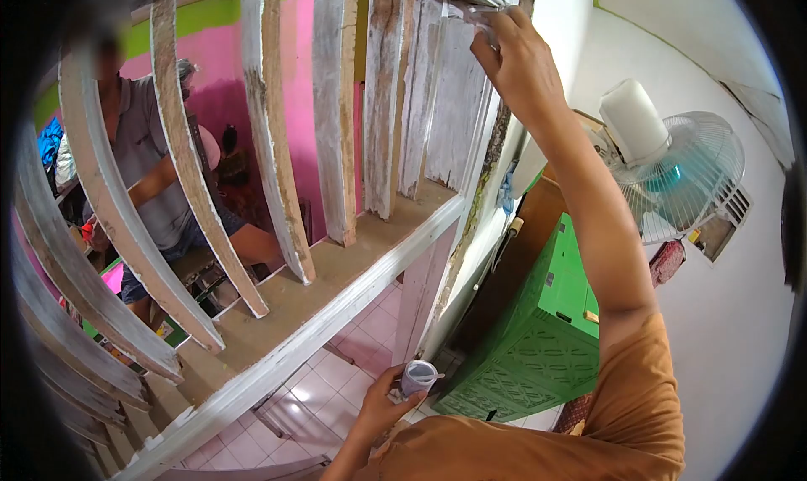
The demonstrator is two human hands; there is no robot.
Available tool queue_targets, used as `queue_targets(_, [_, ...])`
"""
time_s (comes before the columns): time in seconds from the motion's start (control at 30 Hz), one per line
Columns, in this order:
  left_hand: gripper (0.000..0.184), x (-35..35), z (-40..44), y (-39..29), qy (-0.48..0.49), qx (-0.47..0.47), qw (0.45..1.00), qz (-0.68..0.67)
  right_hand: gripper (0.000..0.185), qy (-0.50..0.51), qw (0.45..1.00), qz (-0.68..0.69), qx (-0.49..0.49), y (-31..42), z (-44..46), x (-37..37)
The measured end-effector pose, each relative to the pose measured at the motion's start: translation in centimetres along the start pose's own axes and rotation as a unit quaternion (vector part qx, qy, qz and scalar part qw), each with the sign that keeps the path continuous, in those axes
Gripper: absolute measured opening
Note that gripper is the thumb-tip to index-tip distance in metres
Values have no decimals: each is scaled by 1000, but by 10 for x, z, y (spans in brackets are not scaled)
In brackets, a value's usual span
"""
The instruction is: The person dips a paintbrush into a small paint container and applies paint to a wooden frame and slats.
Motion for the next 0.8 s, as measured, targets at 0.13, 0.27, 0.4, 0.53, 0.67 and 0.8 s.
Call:
queue_targets(0.13, [65, -4, -4, -4, -5, -10, 1000, 6, 22, -74, 996, 14, 45, -2, -19, -19])
queue_targets(0.27, [65, -5, -4, 3, -9, 6, 1000, 9, 24, -73, 988, 84, 107, -4, -35, -19])
queue_targets(0.4, [65, -3, -2, 2, 3, -9, 999, 42, 24, -64, 988, 103, 99, -13, -29, 6])
queue_targets(0.53, [64, 1, -3, -6, 3, 9, 999, 34, 22, -118, 982, 107, 101, -16, -16, -11])
queue_targets(0.67, [63, 0, -5, -6, -8, 8, 999, 30, 20, -172, 971, 113, 122, -10, -35, -34])
queue_targets(0.8, [62, -3, -10, -6, -4, -35, 999, 38, 20, -186, 963, 144, 132, -18, -46, -24])
Point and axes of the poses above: each hand's wrist, its own z-axis towards the middle knuckle, its own x-axis out of the palm, y = z × x, the point moved 7 cm from there along z, towards the middle knuckle, and after that the axes turned 10 degrees about -y, right-handed, at the moved point
